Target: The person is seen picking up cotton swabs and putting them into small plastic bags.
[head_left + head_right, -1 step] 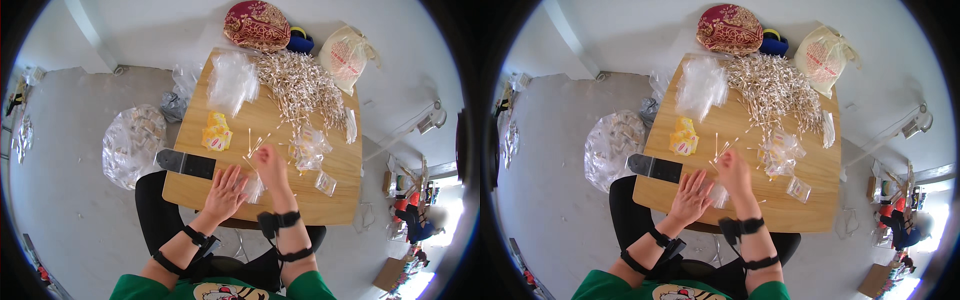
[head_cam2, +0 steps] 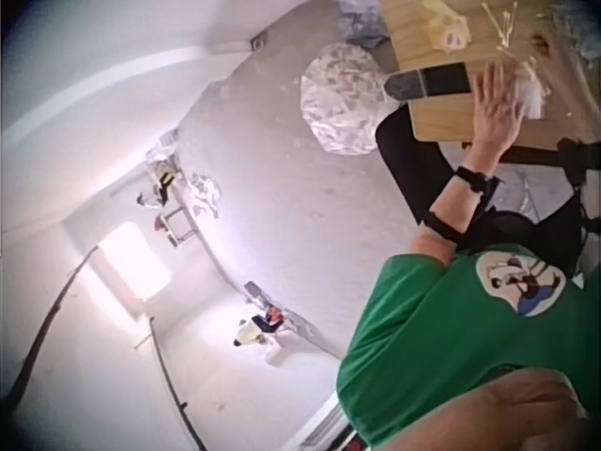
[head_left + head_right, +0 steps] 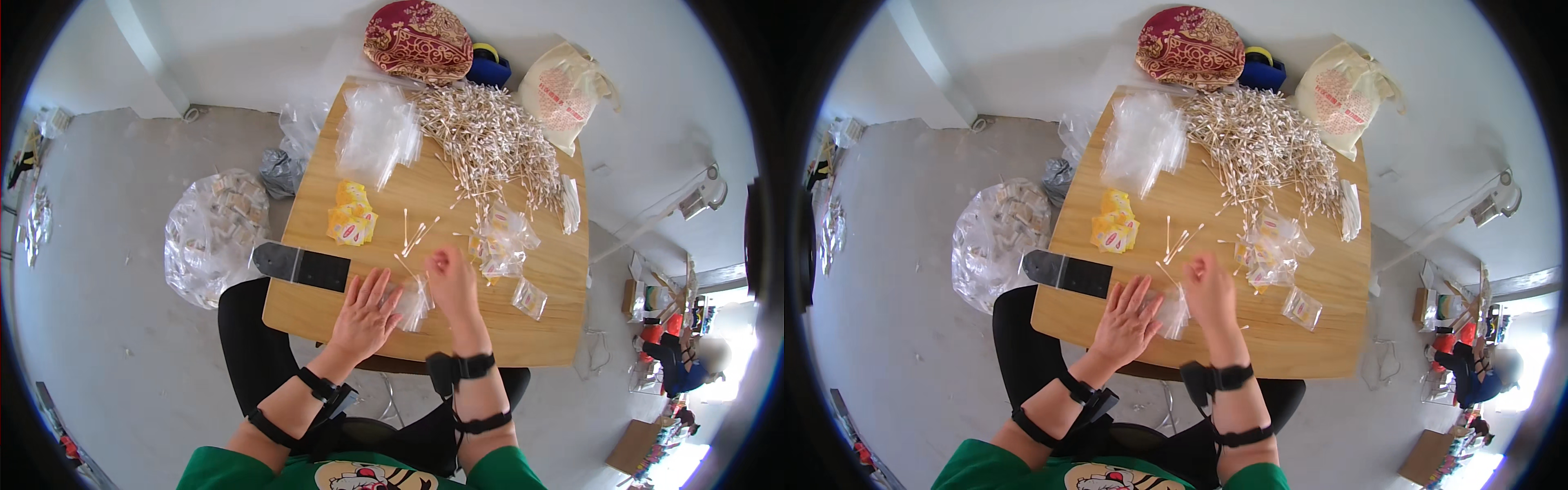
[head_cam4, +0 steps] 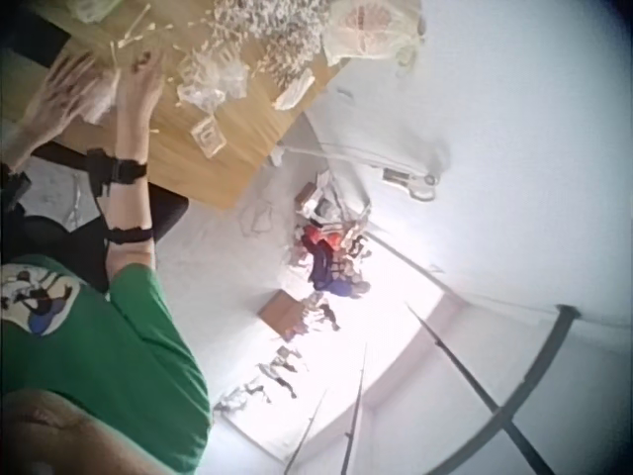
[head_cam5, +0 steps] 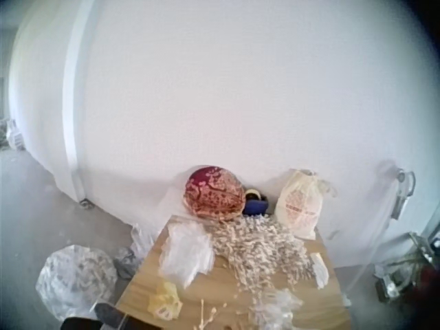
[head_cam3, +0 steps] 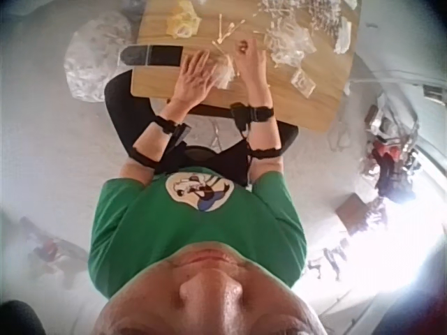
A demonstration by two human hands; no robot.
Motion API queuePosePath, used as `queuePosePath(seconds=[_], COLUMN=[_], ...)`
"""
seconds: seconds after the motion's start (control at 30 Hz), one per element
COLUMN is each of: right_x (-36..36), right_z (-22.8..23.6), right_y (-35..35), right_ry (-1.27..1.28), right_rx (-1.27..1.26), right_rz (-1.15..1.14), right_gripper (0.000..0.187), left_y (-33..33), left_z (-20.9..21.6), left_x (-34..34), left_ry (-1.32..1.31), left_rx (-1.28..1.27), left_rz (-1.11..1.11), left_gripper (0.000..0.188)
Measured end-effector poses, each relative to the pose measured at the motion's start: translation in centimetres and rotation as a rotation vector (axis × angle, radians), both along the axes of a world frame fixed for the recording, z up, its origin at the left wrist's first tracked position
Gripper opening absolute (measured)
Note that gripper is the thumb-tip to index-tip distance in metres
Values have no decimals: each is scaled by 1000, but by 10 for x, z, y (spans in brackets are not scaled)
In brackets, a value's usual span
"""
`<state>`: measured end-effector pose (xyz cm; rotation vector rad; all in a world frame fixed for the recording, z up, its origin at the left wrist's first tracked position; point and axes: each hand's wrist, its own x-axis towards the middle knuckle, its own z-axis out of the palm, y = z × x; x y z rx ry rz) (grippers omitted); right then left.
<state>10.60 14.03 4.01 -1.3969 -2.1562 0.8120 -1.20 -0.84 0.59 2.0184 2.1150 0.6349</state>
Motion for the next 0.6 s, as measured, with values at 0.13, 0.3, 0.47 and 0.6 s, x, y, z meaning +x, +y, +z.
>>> queuePosePath(seconds=[0.13,0.3,0.47,0.6], right_x=[45,19,14,22], right_z=[4,12,8,-7], right_y=[-24,-43,-48,-59], right_ry=[-163,-354,-352,-225], right_rx=[-118,-280,-333,-230], right_rz=[-106,-135,-153,-130], right_gripper=[28,45,46,35], left_y=[4,5,5,5], left_z=[2,2,-3,-10], left_x=[4,9,14,14], left_ry=[10,52,84,78], left_rx=[-10,27,39,80], left_rz=[27,20,41,49], left_gripper=[49,52,58,62])
